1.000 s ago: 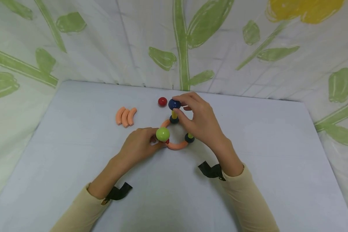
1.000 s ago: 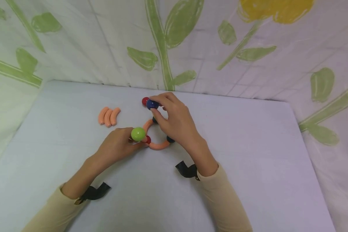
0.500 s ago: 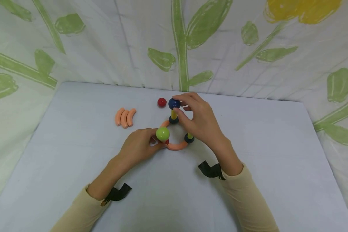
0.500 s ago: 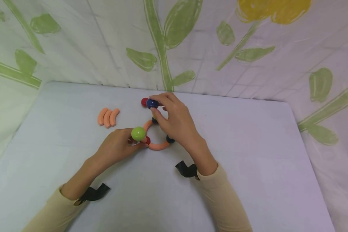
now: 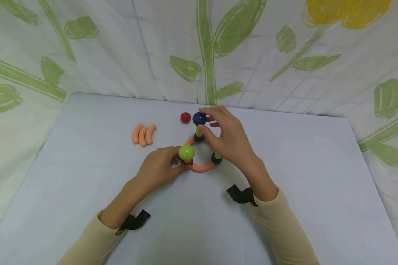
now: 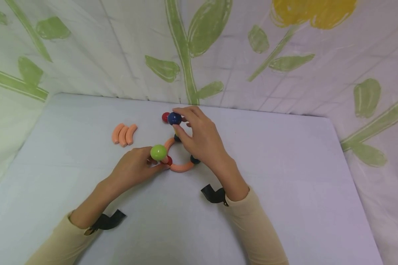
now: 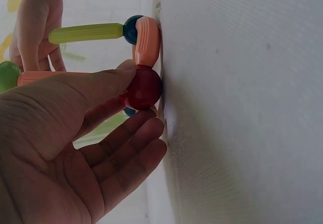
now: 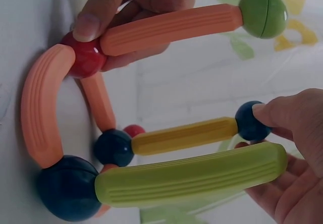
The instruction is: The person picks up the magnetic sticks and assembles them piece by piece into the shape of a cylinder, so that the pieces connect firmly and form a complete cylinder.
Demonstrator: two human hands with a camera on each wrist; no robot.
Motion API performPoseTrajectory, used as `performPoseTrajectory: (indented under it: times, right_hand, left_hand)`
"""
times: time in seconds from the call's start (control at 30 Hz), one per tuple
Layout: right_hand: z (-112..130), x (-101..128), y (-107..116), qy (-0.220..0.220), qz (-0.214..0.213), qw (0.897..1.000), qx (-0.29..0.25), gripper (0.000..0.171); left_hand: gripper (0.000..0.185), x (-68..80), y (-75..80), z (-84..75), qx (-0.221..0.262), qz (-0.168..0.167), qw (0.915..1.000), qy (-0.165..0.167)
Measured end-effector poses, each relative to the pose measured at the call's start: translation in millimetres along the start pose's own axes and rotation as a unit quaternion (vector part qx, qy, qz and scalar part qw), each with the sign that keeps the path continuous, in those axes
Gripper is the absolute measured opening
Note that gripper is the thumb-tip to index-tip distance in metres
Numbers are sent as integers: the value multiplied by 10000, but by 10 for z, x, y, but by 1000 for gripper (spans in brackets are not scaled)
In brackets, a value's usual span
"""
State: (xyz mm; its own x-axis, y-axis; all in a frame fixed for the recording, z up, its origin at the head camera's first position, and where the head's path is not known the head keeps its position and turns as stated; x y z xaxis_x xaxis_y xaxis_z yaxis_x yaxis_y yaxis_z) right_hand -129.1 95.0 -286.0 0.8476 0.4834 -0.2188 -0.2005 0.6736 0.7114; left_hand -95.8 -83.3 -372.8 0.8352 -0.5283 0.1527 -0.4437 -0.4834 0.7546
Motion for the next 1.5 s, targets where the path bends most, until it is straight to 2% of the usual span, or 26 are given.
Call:
performPoseTrajectory:
  times: [0.27, 0.47, 0.73, 1.1, 1.33, 1.5]
  right_hand:
    - [8, 13, 2, -7, 23, 10000, 3, 46]
    - [5, 56, 50, 5, -39, 10000, 39, 47]
    - [-25, 122, 118, -189, 82, 9998, 43, 51]
    - [-230, 497, 145, -525, 271, 9982, -139, 53]
    - [-471, 771, -11, -766, 572, 9939, -553, 51]
    - [-552, 825, -141, -841, 706, 9922, -599, 47]
  left_hand:
    - [23, 11, -5, 9, -17, 27, 10000, 32]
    - [21, -20, -21, -11, 68, 127, 9999, -70]
    - [20, -10, -2, -14, 65, 243, 9997, -66]
    - [19, -15, -21, 0, -27, 387, 9992, -1]
    - [18, 2, -22, 5, -27, 384, 9993, -4]
    - [18, 9, 0, 5, -50, 355, 9993, 42]
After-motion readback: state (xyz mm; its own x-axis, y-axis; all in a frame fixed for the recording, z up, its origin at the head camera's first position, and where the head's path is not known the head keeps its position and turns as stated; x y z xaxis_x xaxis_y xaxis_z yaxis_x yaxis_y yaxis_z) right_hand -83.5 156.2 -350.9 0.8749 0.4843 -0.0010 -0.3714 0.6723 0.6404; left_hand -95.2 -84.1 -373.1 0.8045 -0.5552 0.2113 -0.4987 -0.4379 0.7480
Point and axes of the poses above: each hand's wrist, its own x-axis away from the middle knuckle, its own y-axis out of the back of the hand, z = x × y, the point moved 7 cm from there along -x, towards the middle knuckle, and after that the axes turned 11 degrees about z, right-handed, at the moved point
